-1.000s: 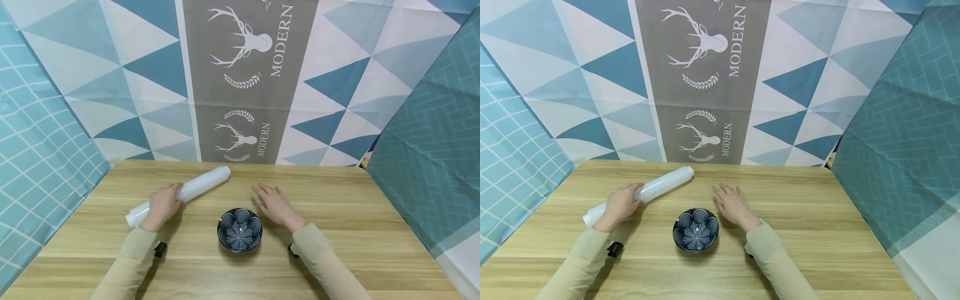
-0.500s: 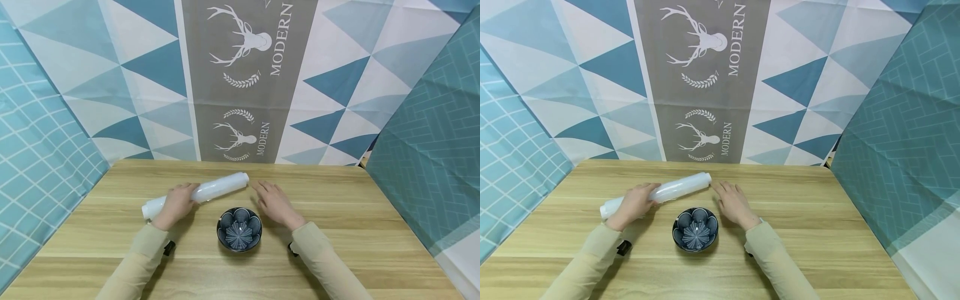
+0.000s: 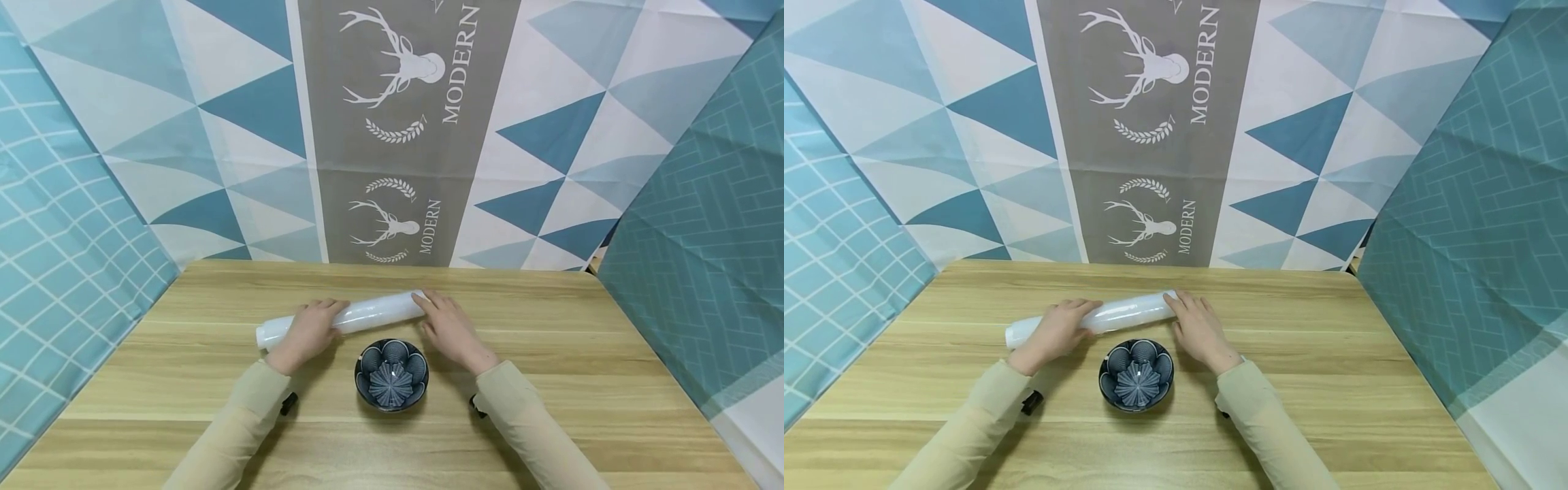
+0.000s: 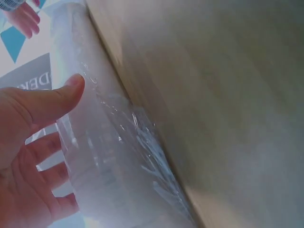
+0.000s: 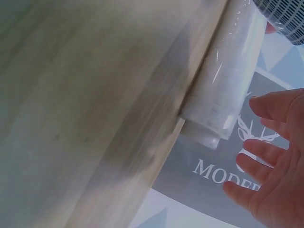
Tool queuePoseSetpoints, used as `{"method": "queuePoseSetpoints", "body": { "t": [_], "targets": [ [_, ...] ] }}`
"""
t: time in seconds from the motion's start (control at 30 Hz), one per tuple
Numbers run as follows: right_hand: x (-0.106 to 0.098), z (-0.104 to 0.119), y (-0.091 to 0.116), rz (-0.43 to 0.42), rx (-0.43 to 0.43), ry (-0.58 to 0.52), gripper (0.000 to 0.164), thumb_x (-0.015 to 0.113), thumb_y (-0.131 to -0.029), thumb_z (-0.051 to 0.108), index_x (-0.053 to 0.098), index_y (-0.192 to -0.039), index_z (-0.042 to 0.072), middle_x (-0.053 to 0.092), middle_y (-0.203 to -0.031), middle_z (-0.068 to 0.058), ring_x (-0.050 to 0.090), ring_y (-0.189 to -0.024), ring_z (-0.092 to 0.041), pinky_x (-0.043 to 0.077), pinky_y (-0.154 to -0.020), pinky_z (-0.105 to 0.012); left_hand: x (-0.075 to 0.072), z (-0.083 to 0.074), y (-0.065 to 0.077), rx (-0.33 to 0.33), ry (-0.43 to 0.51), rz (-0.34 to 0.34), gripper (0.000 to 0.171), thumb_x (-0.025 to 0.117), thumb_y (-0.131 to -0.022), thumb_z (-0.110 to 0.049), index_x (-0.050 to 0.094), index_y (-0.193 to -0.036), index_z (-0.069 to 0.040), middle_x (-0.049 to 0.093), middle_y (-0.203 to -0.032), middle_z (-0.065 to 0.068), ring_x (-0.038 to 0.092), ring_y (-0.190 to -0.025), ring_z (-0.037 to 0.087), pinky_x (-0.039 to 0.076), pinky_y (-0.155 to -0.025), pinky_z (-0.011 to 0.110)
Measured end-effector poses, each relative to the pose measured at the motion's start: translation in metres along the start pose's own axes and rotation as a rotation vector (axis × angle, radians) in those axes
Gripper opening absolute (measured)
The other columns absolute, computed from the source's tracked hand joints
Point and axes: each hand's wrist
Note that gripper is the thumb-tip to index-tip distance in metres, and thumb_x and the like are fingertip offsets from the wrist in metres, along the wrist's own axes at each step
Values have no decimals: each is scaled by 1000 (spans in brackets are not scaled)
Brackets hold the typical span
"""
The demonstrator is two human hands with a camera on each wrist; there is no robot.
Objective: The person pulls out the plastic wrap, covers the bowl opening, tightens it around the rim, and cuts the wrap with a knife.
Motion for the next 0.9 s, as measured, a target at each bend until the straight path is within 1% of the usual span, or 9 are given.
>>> {"method": "queuePoseSetpoints", "body": {
  "t": [0.17,0.3,0.47,0.57,0.77,0.9],
  "targets": [
    [2,-3,1,16,24,14,54,59,-77,15,39,-127,11,36,-130,-13,35,-117,-28,22,-99,-42,4,-8,-8,50,31,39,57,68,-67,-17,48,-119,-10,52,-114,9,48,-101,32,36,-84,50],
    [3,-4,3,35,24,9,55,60,-77,16,39,-127,11,37,-130,-14,35,-117,-28,22,-98,-44,6,-15,-13,87,54,65,56,68,-68,-16,48,-120,-10,52,-116,9,47,-102,31,34,-86,48],
    [2,-6,5,76,34,3,58,60,-77,25,36,-129,11,37,-130,-14,34,-118,-28,20,-98,-47,8,-22,-20,127,78,86,55,66,-70,-13,47,-121,-10,50,-118,9,45,-106,29,31,-90,47],
    [2,-8,6,90,48,-6,59,60,-78,30,36,-129,11,38,-128,-14,35,-117,-29,19,-98,-48,10,-26,-24,153,92,93,56,66,-70,-14,46,-121,-10,49,-119,9,43,-108,27,30,-92,46],
    [1,-11,10,119,74,-1,55,58,-79,31,39,-127,13,46,-122,-11,41,-111,-27,22,-97,-49,15,-31,-29,193,105,97,56,67,-70,-13,46,-121,-9,49,-119,9,43,-108,27,29,-93,45],
    [0,-14,12,141,85,7,53,56,-80,32,40,-126,13,47,-121,-9,42,-110,-26,23,-96,-49,17,-33,-31,216,97,97,56,66,-71,-15,45,-122,-8,48,-120,10,43,-109,29,28,-94,45]
  ]
}}
Point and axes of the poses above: each hand's wrist, its own y-axis away from the middle knuckle, its own x-axis out of the palm, z = x × y
